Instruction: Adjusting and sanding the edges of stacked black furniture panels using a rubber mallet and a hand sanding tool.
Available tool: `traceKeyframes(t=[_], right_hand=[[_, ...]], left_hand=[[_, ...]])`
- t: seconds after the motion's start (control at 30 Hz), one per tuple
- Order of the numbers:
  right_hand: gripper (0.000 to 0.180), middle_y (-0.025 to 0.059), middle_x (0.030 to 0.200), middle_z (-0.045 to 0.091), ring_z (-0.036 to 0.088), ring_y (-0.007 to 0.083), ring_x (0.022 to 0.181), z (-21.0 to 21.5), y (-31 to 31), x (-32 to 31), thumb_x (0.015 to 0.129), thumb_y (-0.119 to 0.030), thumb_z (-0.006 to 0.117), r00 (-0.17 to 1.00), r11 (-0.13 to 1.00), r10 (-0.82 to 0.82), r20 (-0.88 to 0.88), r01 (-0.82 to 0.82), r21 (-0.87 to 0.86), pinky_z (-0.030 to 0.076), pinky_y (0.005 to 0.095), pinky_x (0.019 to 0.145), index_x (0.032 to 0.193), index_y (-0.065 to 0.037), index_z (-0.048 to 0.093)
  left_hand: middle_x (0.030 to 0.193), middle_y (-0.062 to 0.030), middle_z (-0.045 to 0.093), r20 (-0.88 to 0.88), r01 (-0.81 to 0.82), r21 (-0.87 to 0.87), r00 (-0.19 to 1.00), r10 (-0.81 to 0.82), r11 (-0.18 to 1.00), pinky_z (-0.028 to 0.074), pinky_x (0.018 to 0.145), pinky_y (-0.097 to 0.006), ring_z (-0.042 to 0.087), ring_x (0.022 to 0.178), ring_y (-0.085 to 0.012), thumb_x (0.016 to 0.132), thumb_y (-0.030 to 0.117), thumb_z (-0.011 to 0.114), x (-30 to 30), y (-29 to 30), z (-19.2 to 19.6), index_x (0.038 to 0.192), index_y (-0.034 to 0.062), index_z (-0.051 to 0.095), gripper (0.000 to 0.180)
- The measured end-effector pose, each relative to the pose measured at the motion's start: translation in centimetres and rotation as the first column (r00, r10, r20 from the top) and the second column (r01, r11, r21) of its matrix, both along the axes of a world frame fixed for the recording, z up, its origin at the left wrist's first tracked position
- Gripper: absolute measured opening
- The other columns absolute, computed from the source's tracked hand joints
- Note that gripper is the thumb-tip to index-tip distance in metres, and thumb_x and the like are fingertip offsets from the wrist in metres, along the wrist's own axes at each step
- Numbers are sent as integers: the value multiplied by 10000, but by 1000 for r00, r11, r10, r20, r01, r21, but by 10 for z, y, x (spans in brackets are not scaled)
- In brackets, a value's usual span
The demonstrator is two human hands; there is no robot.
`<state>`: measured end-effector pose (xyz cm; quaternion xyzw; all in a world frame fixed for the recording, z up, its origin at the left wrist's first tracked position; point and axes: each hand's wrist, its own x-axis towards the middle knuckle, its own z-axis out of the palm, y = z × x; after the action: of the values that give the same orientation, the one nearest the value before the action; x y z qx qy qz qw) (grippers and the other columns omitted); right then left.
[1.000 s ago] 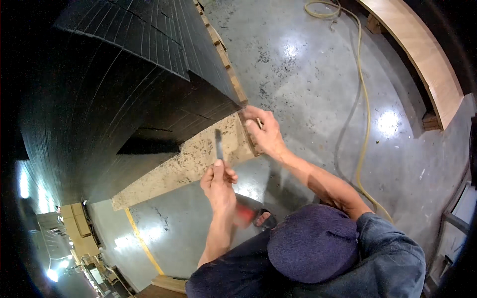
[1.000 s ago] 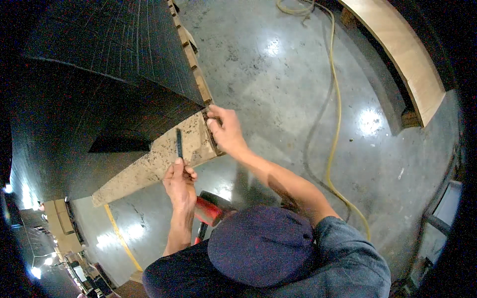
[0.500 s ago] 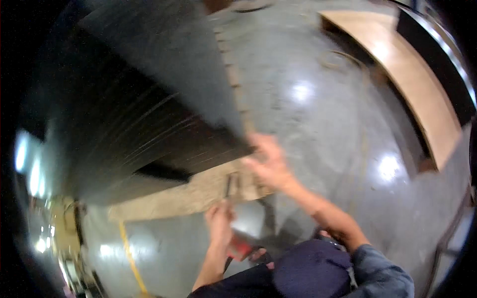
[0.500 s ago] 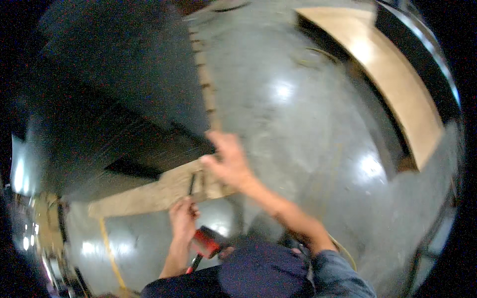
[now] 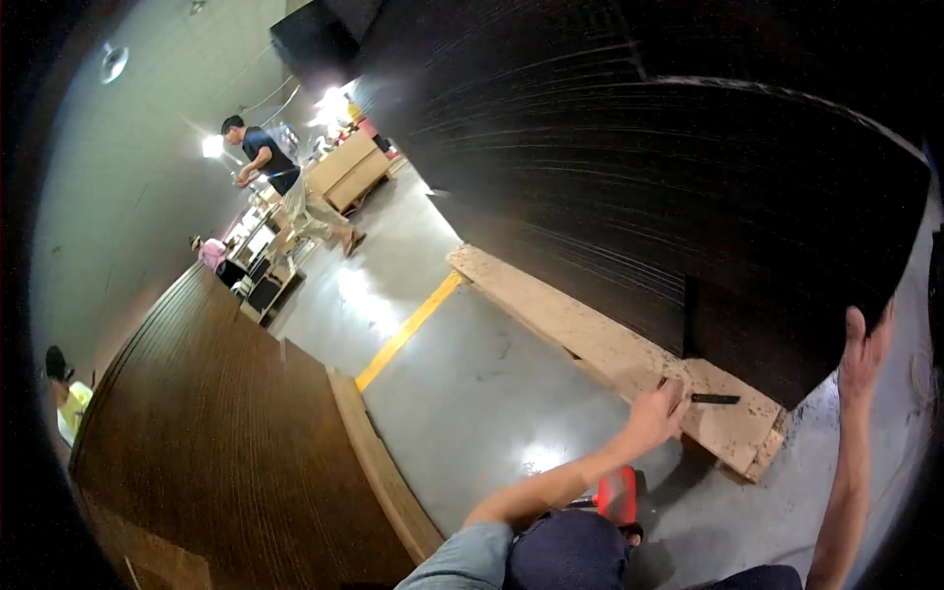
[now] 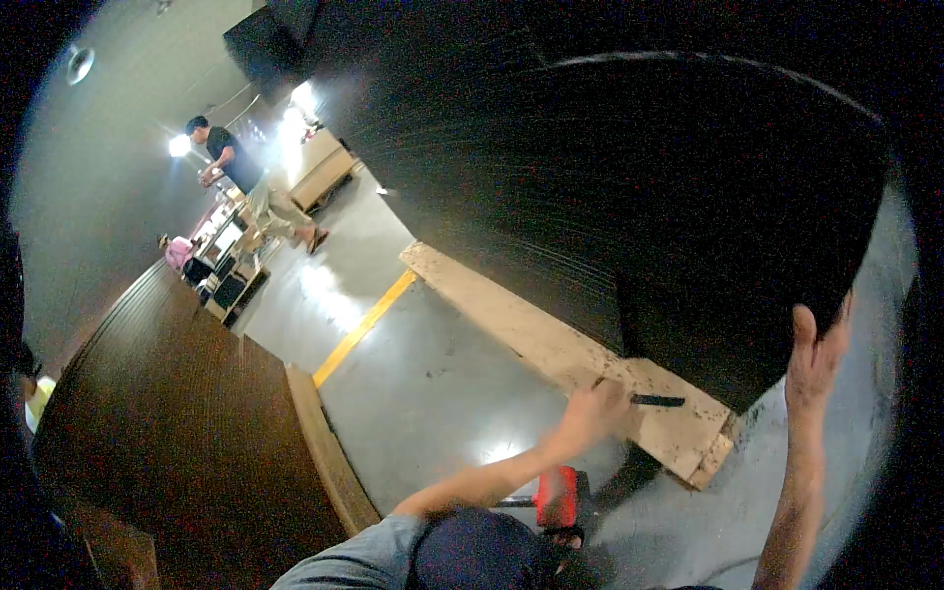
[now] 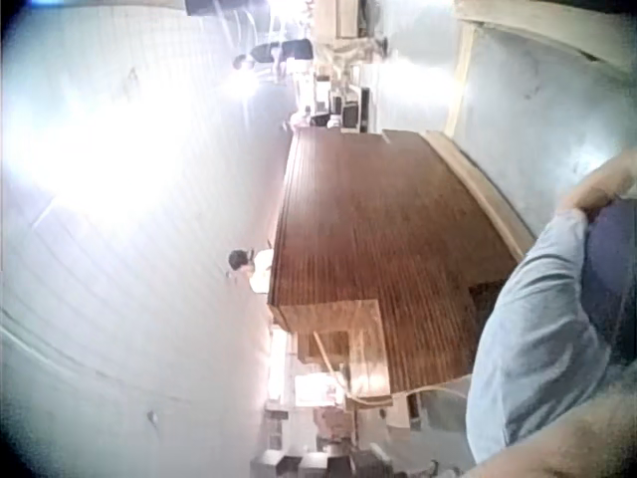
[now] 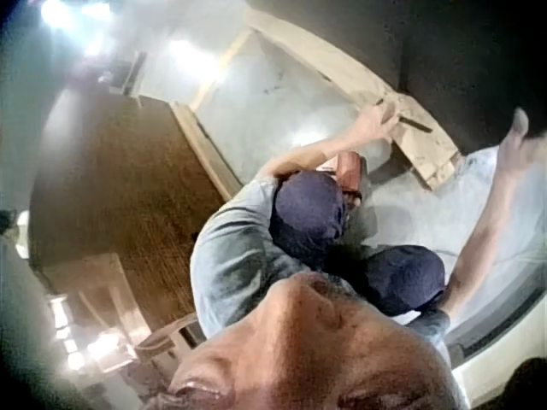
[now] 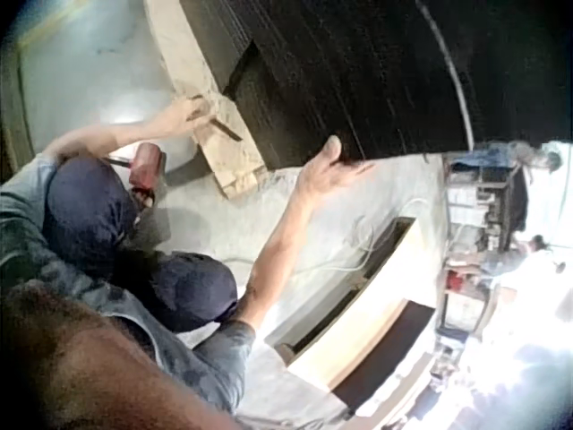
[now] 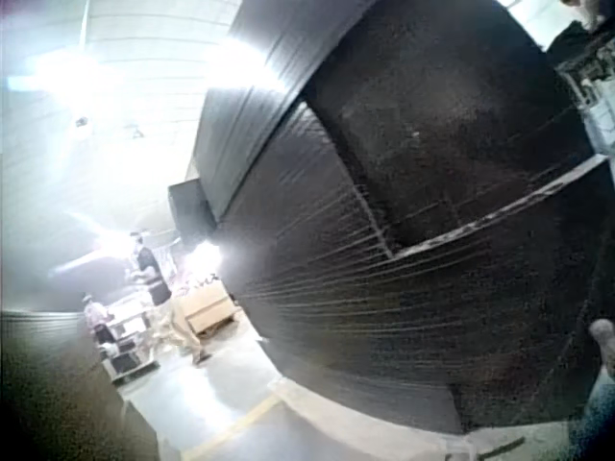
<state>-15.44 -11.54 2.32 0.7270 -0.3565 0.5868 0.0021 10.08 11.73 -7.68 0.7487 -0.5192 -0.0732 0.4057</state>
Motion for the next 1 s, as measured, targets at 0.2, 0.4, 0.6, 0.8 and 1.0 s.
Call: traceKeyframes(t=[0.2,0.4,0.6,0.8,1.0], right_hand=[[665,-16,826,572,481,70,724,-64,-37,-24,970,-206,567,366,648,464,807,-761,-28,419,237,665,1531,-39,253],[674,217,1363,512,503,305,1256,62,40,22,900,-329,660,861,873,443,251,-478,97,439,372,1021,1439,-4,418],[743,233,1360,490,485,354,1256,153,34,-12,840,-444,711,889,928,369,270,-341,-148,418,417,1035,1367,26,481],[702,259,1288,512,494,404,1170,252,8,19,774,-319,777,943,759,312,118,-172,-628,418,449,1019,1299,67,515],[269,234,1239,553,562,358,1030,225,-8,27,796,-76,712,885,700,445,141,-245,-671,472,415,877,1050,4,679]], left_hand=[[1016,-234,662,-42,66,232,997,-57,971,514,799,-438,651,906,-368,854,307,655,29,109,-77,1078,-4,658,383],[785,-127,675,-67,133,512,991,-115,849,479,682,-421,631,751,-307,810,224,675,38,217,-109,871,63,694,173],[816,-112,672,-132,259,703,963,-236,663,497,703,-400,637,766,-295,839,310,704,36,194,-138,886,52,665,265],[865,-229,692,-78,246,649,963,-259,720,538,702,-450,678,822,-397,804,211,660,12,145,-76,910,26,704,217],[841,-239,684,-71,212,595,975,-212,776,532,677,-468,665,804,-429,803,275,689,-5,71,1,877,42,704,246]])
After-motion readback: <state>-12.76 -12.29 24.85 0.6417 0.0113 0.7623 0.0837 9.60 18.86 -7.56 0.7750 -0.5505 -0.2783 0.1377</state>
